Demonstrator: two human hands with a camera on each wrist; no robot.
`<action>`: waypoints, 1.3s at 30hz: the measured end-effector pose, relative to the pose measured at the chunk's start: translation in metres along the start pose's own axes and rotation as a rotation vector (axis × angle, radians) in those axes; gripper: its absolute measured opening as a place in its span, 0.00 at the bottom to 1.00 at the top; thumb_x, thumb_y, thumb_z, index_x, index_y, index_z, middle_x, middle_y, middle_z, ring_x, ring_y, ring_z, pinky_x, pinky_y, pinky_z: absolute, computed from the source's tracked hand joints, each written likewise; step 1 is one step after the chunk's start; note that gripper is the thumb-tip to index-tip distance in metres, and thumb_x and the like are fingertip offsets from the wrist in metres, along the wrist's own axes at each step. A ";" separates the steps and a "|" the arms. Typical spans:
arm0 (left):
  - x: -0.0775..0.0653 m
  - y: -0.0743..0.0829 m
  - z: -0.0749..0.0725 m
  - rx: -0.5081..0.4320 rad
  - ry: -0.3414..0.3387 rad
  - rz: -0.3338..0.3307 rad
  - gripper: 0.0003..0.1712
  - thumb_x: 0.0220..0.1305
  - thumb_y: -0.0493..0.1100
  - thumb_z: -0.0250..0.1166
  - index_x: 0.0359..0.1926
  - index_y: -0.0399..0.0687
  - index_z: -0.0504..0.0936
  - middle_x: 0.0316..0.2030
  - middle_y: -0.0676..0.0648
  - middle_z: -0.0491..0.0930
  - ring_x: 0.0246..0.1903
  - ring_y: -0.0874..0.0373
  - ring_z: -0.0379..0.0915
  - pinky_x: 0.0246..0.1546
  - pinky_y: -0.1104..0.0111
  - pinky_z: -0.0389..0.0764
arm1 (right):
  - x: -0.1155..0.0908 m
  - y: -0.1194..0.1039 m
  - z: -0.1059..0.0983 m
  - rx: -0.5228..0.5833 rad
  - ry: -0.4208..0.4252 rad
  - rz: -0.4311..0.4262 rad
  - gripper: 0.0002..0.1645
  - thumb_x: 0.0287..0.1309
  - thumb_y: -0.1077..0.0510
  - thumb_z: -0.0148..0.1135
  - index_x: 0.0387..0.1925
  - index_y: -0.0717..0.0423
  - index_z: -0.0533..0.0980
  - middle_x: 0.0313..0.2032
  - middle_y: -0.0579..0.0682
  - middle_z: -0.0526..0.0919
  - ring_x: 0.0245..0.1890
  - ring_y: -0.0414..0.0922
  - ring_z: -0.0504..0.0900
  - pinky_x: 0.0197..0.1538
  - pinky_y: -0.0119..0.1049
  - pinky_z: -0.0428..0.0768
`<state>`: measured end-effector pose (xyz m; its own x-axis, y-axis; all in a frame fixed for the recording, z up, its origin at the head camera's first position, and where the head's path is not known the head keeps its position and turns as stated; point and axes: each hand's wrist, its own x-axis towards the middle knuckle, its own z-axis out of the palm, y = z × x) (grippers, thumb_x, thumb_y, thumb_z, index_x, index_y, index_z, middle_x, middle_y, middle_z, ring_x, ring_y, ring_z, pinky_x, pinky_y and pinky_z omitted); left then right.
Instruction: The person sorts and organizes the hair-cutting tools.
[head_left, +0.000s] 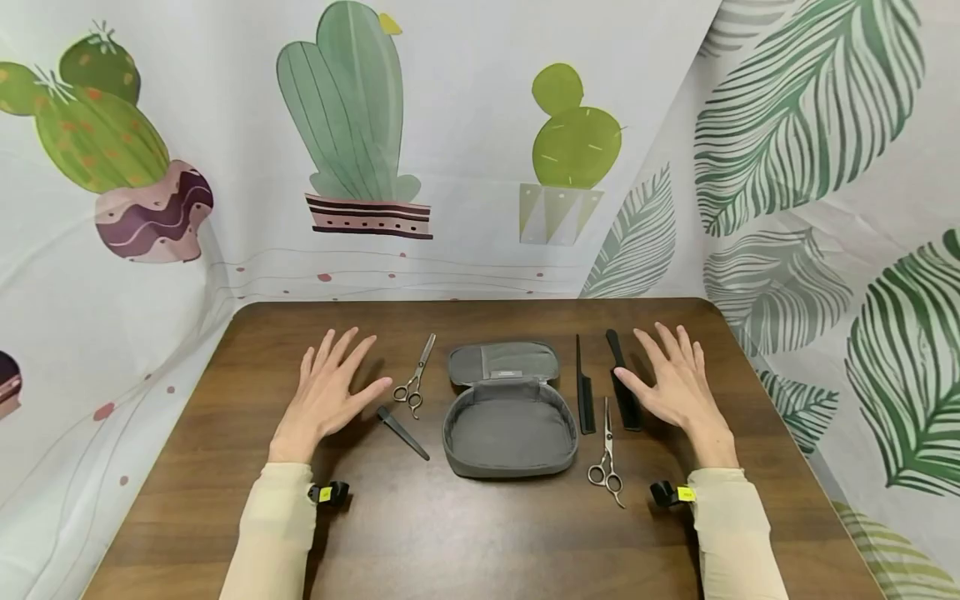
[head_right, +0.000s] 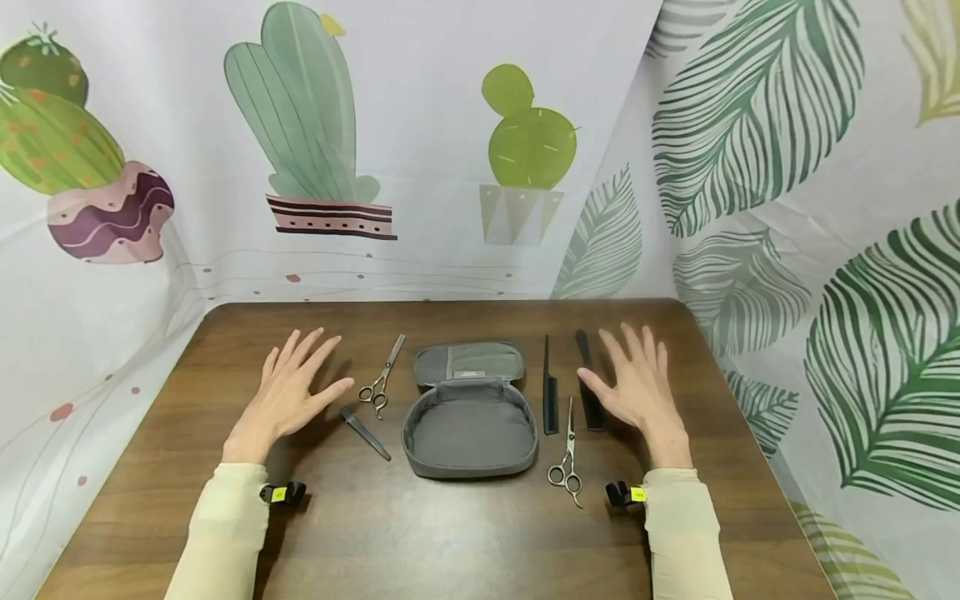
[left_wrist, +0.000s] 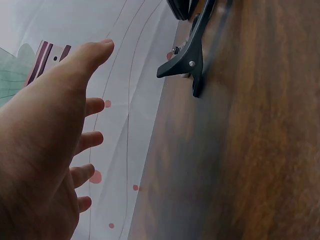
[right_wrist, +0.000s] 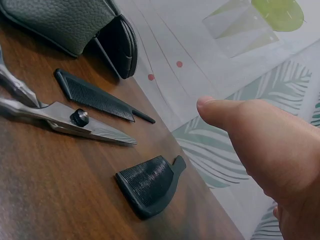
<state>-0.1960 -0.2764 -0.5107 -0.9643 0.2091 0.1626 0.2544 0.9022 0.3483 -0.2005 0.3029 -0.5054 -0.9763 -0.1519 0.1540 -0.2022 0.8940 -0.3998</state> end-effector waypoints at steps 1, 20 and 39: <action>0.000 0.000 0.000 -0.001 -0.001 0.002 0.51 0.77 0.72 0.66 0.90 0.58 0.63 0.90 0.37 0.55 0.91 0.28 0.39 0.85 0.22 0.44 | 0.000 0.000 0.000 -0.001 0.001 0.000 0.52 0.79 0.29 0.62 0.89 0.51 0.61 0.88 0.70 0.54 0.90 0.76 0.42 0.86 0.82 0.41; 0.002 0.011 -0.001 -0.012 0.004 0.027 0.50 0.77 0.72 0.66 0.89 0.57 0.64 0.90 0.37 0.57 0.91 0.28 0.41 0.85 0.23 0.45 | 0.003 -0.016 0.003 0.000 0.002 -0.053 0.51 0.78 0.32 0.64 0.89 0.49 0.62 0.89 0.67 0.54 0.91 0.75 0.42 0.87 0.81 0.42; 0.005 0.036 0.008 0.000 -0.045 0.083 0.49 0.77 0.71 0.67 0.88 0.57 0.66 0.89 0.39 0.60 0.91 0.32 0.46 0.87 0.27 0.49 | 0.004 -0.057 0.014 0.049 -0.051 -0.188 0.50 0.75 0.35 0.70 0.88 0.47 0.65 0.88 0.63 0.60 0.92 0.70 0.47 0.89 0.77 0.44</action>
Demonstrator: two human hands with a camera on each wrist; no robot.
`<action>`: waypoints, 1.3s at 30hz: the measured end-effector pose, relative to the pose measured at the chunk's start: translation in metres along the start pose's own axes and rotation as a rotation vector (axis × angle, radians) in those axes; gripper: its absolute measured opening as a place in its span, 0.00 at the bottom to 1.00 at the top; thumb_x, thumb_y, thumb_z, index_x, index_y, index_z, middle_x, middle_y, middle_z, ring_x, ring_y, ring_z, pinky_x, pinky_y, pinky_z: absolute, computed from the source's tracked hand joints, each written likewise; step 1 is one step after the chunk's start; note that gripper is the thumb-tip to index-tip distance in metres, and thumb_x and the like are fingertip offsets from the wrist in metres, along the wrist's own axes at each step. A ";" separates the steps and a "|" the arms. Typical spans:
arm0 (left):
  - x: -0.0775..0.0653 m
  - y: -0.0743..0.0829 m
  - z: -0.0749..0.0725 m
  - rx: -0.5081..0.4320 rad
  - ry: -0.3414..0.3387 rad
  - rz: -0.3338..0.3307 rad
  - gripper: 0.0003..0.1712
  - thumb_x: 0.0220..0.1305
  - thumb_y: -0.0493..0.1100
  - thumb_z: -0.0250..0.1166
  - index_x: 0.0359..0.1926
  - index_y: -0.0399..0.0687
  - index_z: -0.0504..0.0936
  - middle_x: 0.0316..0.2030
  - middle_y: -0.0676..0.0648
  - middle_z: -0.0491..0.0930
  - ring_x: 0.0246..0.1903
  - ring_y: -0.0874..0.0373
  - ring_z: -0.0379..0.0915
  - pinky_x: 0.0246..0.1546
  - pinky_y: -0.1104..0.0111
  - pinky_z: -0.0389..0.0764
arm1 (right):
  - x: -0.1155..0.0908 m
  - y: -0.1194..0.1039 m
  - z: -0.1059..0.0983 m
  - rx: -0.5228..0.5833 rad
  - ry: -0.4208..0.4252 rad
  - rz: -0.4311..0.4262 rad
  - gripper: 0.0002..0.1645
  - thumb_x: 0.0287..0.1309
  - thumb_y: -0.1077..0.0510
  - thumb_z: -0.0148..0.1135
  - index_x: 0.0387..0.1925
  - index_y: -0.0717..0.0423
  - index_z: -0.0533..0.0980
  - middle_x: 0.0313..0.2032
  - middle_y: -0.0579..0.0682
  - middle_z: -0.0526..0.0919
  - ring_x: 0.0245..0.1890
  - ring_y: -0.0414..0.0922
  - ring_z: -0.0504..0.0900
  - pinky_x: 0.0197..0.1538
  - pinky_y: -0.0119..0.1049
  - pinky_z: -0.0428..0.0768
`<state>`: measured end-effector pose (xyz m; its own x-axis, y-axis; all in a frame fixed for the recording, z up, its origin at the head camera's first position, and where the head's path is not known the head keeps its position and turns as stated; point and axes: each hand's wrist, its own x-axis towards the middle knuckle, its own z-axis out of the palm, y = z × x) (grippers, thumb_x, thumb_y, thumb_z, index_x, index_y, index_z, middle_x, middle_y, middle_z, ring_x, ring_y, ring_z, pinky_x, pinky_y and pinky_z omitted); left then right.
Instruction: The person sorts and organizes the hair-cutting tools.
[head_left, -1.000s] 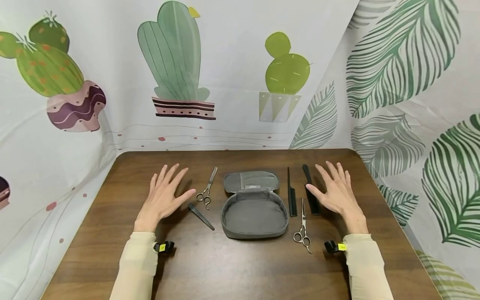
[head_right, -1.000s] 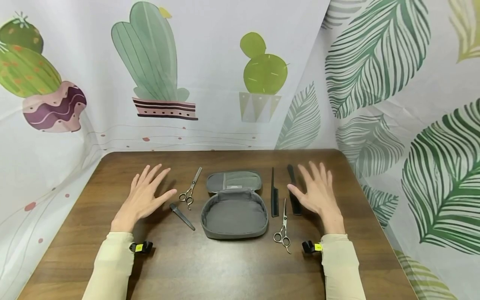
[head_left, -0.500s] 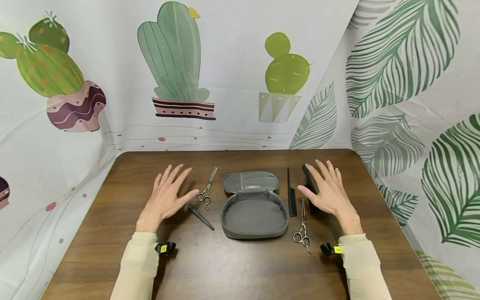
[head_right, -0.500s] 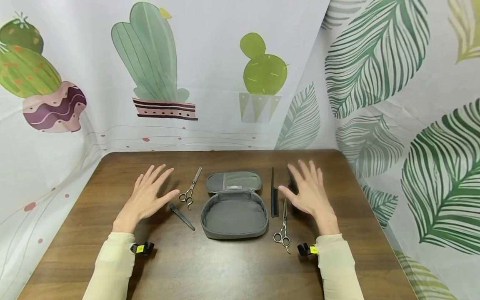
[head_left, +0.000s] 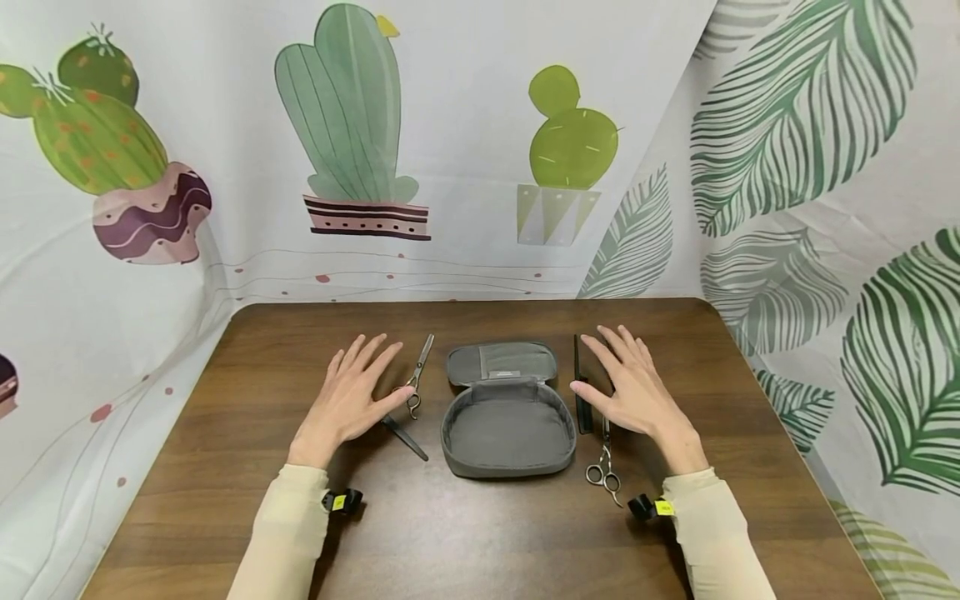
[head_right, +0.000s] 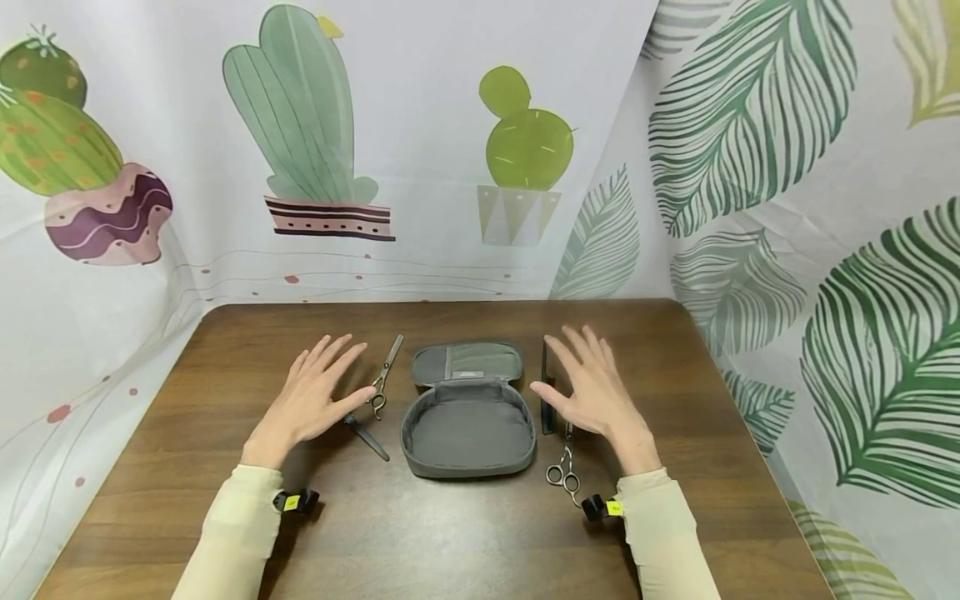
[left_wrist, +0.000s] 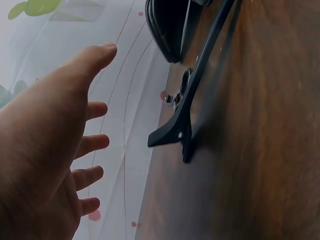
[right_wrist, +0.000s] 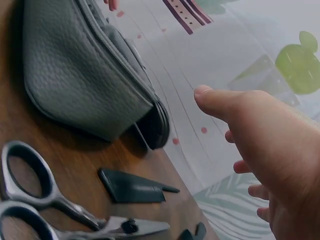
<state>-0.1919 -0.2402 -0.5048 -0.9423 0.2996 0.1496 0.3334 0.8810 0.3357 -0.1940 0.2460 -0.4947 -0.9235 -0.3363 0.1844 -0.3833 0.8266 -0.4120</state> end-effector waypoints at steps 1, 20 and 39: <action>0.000 0.001 0.001 0.000 -0.003 0.002 0.49 0.77 0.71 0.66 0.88 0.57 0.67 0.89 0.39 0.60 0.91 0.32 0.46 0.87 0.27 0.50 | 0.000 -0.002 0.001 0.006 -0.004 -0.008 0.50 0.74 0.35 0.70 0.88 0.47 0.65 0.88 0.62 0.60 0.92 0.70 0.47 0.89 0.77 0.45; 0.002 0.021 0.013 -0.053 0.063 0.020 0.42 0.78 0.60 0.72 0.83 0.47 0.74 0.78 0.31 0.75 0.80 0.28 0.69 0.77 0.29 0.73 | 0.000 -0.037 0.017 0.127 -0.116 -0.102 0.47 0.76 0.38 0.71 0.86 0.49 0.68 0.87 0.60 0.64 0.91 0.67 0.53 0.89 0.74 0.54; -0.001 0.030 0.015 -0.002 0.029 -0.055 0.40 0.78 0.60 0.72 0.81 0.46 0.76 0.74 0.31 0.79 0.69 0.27 0.79 0.69 0.31 0.80 | -0.001 -0.040 0.028 0.050 -0.107 -0.187 0.33 0.81 0.52 0.68 0.80 0.54 0.75 0.81 0.64 0.73 0.83 0.68 0.70 0.82 0.73 0.70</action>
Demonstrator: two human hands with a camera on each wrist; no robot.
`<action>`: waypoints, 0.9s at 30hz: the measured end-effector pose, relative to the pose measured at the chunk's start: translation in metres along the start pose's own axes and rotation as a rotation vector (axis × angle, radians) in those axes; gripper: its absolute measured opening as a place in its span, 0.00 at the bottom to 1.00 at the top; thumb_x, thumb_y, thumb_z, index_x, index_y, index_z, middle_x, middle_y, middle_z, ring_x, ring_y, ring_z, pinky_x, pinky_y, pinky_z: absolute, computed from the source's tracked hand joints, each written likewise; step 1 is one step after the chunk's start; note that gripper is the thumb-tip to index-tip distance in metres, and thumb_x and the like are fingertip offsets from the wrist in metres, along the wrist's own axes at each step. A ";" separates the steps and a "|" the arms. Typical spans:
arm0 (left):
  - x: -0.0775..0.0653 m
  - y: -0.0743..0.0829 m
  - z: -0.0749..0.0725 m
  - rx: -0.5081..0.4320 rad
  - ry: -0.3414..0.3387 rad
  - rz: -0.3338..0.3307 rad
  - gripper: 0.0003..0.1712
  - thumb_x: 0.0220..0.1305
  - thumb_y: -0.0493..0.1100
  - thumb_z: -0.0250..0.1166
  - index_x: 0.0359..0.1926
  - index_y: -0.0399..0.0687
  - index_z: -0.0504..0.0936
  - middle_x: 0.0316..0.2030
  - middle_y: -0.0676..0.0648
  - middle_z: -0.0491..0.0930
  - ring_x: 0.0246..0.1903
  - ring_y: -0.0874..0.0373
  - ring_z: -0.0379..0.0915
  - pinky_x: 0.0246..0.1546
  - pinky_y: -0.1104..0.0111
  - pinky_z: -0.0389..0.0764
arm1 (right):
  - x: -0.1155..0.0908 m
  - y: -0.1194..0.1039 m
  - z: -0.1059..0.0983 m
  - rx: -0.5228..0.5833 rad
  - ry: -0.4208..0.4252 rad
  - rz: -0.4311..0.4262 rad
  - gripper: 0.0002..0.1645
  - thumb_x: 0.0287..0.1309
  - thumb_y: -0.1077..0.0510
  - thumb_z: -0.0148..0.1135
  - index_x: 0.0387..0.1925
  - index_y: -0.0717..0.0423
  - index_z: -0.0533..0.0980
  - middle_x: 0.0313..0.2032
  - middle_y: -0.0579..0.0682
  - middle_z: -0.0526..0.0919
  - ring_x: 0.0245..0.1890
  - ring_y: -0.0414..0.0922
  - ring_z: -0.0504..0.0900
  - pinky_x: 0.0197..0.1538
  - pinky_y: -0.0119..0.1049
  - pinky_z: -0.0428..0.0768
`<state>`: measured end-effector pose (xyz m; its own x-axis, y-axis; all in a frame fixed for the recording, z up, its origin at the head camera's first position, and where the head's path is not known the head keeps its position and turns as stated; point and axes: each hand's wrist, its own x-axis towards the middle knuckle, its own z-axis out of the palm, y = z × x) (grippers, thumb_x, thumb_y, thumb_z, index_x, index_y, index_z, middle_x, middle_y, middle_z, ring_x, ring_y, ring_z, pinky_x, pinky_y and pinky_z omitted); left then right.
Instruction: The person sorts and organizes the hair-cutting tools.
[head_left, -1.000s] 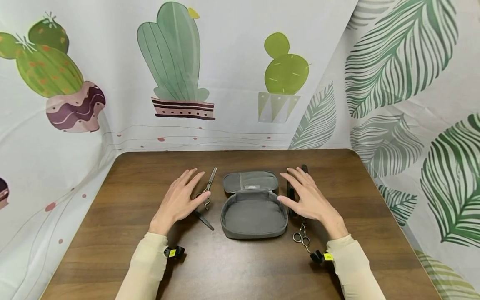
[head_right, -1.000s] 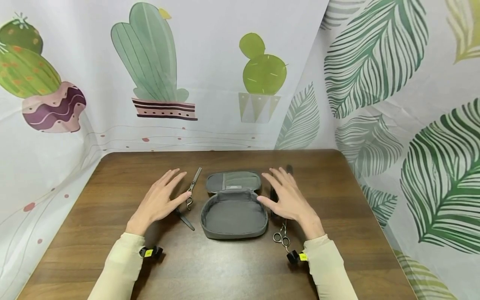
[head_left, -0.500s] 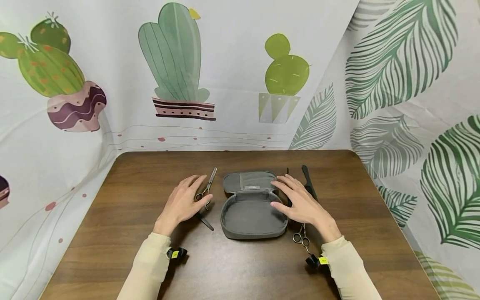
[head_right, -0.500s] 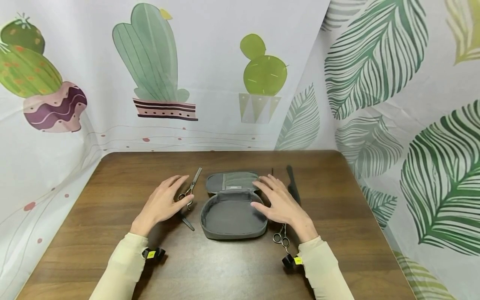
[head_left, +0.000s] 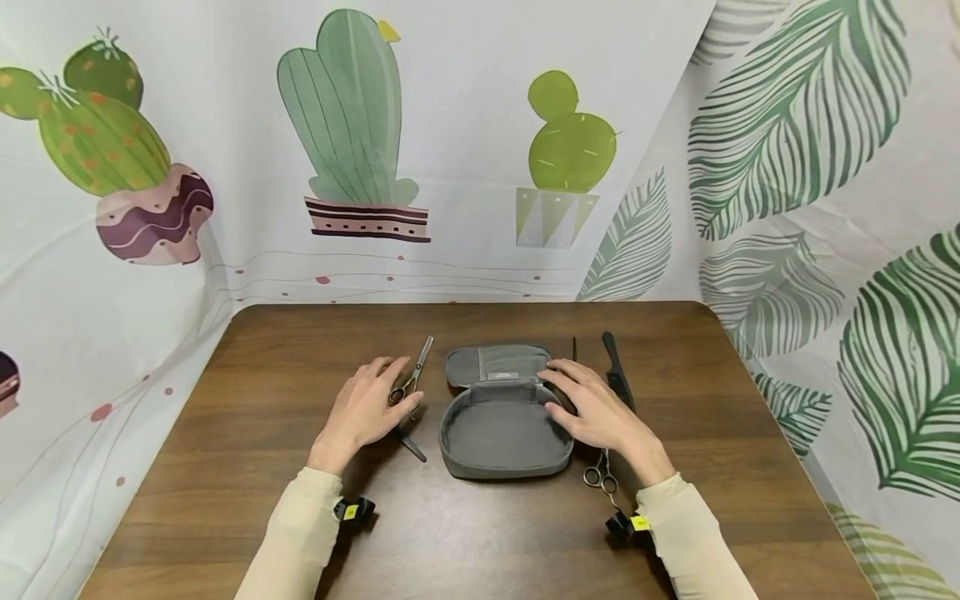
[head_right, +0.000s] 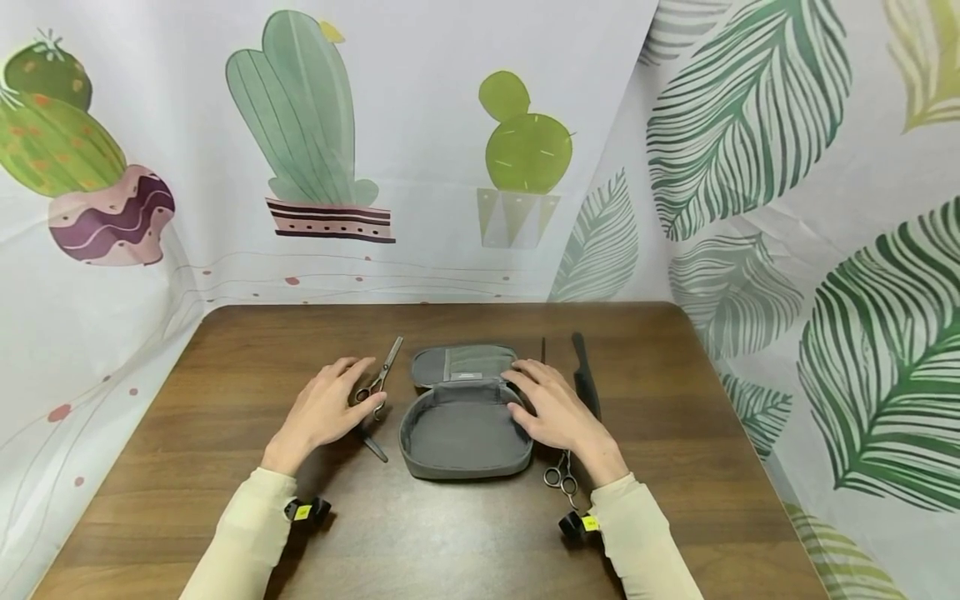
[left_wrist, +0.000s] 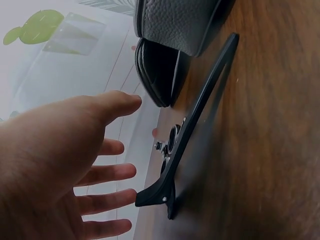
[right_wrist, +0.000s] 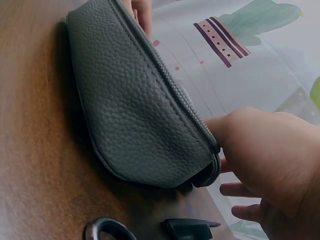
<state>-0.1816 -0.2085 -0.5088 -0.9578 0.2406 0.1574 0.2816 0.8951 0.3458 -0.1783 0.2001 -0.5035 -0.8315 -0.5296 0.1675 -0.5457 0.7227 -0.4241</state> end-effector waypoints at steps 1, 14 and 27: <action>0.000 0.001 0.000 0.007 -0.005 -0.002 0.40 0.78 0.60 0.72 0.81 0.46 0.76 0.74 0.31 0.79 0.69 0.27 0.79 0.69 0.32 0.80 | 0.000 0.000 0.000 -0.003 0.000 -0.002 0.33 0.81 0.53 0.68 0.80 0.54 0.75 0.81 0.64 0.73 0.83 0.68 0.70 0.81 0.73 0.71; -0.005 0.019 0.003 0.108 -0.097 -0.079 0.42 0.78 0.60 0.71 0.80 0.39 0.76 0.73 0.29 0.79 0.68 0.27 0.78 0.67 0.33 0.81 | 0.000 -0.001 0.000 -0.024 0.013 -0.021 0.32 0.79 0.57 0.67 0.79 0.57 0.76 0.80 0.67 0.74 0.80 0.69 0.73 0.79 0.73 0.74; -0.005 0.023 0.012 0.124 -0.060 -0.118 0.28 0.73 0.54 0.77 0.61 0.36 0.88 0.65 0.31 0.82 0.59 0.31 0.80 0.58 0.37 0.86 | -0.001 -0.004 -0.002 -0.005 -0.008 0.004 0.33 0.80 0.57 0.66 0.81 0.57 0.74 0.81 0.67 0.73 0.81 0.70 0.72 0.79 0.74 0.73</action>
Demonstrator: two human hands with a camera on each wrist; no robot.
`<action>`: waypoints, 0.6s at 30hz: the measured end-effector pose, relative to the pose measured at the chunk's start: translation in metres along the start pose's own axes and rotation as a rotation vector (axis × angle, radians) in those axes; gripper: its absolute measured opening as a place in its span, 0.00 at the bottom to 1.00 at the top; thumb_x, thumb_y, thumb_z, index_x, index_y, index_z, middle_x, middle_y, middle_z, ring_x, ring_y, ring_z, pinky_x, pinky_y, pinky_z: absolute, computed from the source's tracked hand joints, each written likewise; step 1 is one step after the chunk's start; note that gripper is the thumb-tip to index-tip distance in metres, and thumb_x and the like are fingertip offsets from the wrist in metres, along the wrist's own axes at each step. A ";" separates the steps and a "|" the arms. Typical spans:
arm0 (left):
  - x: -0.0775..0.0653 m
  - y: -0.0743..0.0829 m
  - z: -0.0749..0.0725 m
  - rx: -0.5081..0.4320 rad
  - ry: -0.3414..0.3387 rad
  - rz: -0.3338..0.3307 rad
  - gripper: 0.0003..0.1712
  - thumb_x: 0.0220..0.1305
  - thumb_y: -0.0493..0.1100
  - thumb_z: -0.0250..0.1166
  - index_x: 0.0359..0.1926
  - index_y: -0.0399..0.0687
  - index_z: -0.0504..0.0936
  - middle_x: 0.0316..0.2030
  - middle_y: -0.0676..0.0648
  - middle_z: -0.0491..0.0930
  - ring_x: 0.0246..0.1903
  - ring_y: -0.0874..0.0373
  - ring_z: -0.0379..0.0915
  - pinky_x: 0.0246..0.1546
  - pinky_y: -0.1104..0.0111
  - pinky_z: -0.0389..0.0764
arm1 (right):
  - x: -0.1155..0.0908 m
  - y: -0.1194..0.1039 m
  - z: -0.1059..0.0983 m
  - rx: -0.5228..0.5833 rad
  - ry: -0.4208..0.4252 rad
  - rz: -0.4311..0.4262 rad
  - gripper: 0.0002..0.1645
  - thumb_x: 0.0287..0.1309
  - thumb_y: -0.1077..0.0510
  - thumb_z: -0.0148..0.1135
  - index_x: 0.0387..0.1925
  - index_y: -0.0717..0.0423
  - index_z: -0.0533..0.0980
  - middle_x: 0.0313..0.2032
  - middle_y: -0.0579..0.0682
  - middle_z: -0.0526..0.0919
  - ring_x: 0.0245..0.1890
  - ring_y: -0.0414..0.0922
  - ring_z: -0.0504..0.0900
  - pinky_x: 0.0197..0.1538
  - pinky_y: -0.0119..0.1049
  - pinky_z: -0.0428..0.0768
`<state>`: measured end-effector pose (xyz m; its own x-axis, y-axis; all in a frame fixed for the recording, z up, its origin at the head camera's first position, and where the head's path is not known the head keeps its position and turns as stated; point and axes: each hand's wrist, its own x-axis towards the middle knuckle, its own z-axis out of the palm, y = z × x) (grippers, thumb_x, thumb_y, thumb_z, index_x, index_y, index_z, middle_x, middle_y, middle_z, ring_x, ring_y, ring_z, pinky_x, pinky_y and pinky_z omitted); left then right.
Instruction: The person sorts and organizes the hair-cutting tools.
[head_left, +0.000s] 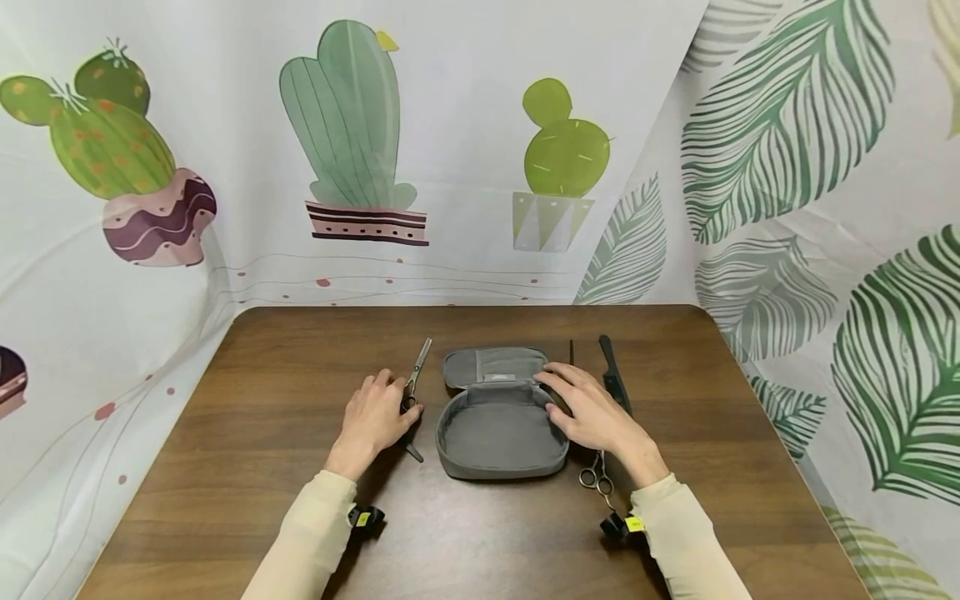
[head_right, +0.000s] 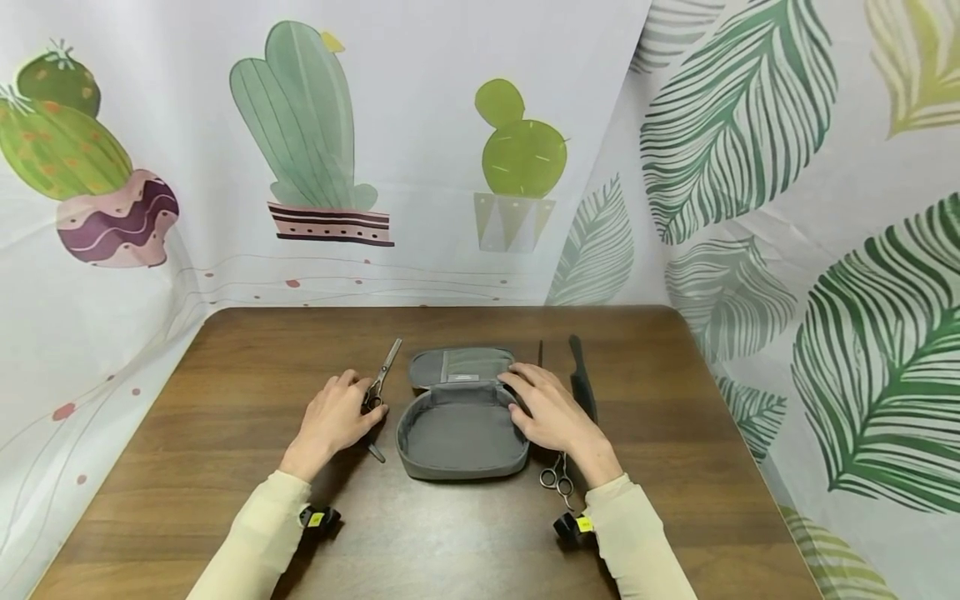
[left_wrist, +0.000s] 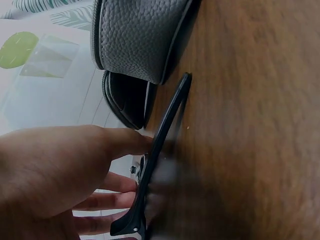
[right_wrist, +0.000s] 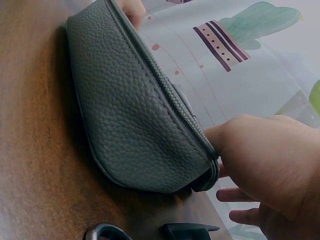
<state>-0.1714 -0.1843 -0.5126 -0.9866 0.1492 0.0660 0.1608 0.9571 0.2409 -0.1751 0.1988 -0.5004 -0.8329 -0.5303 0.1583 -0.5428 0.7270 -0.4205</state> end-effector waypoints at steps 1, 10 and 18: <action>0.001 0.000 0.000 -0.004 0.004 -0.004 0.27 0.73 0.54 0.77 0.60 0.36 0.89 0.65 0.31 0.82 0.59 0.31 0.81 0.58 0.37 0.87 | 0.000 0.000 0.000 -0.002 -0.001 0.000 0.33 0.80 0.57 0.66 0.81 0.57 0.74 0.81 0.67 0.73 0.81 0.70 0.73 0.79 0.74 0.73; 0.006 0.002 -0.001 -0.046 0.001 -0.035 0.18 0.71 0.45 0.77 0.51 0.36 0.88 0.58 0.30 0.83 0.53 0.30 0.81 0.52 0.38 0.88 | 0.000 0.000 0.000 -0.012 -0.008 -0.004 0.33 0.80 0.56 0.66 0.81 0.56 0.74 0.81 0.67 0.73 0.80 0.70 0.73 0.80 0.73 0.73; 0.027 -0.024 0.029 -0.119 0.058 -0.027 0.19 0.55 0.49 0.81 0.37 0.42 0.84 0.45 0.34 0.83 0.43 0.31 0.80 0.43 0.38 0.85 | 0.000 0.001 -0.002 -0.021 -0.008 -0.012 0.33 0.80 0.56 0.67 0.81 0.56 0.74 0.81 0.67 0.73 0.80 0.70 0.74 0.80 0.73 0.73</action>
<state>-0.2030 -0.1962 -0.5448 -0.9879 0.1062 0.1131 0.1401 0.9238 0.3562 -0.1759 0.2003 -0.4995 -0.8253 -0.5427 0.1558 -0.5551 0.7295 -0.3997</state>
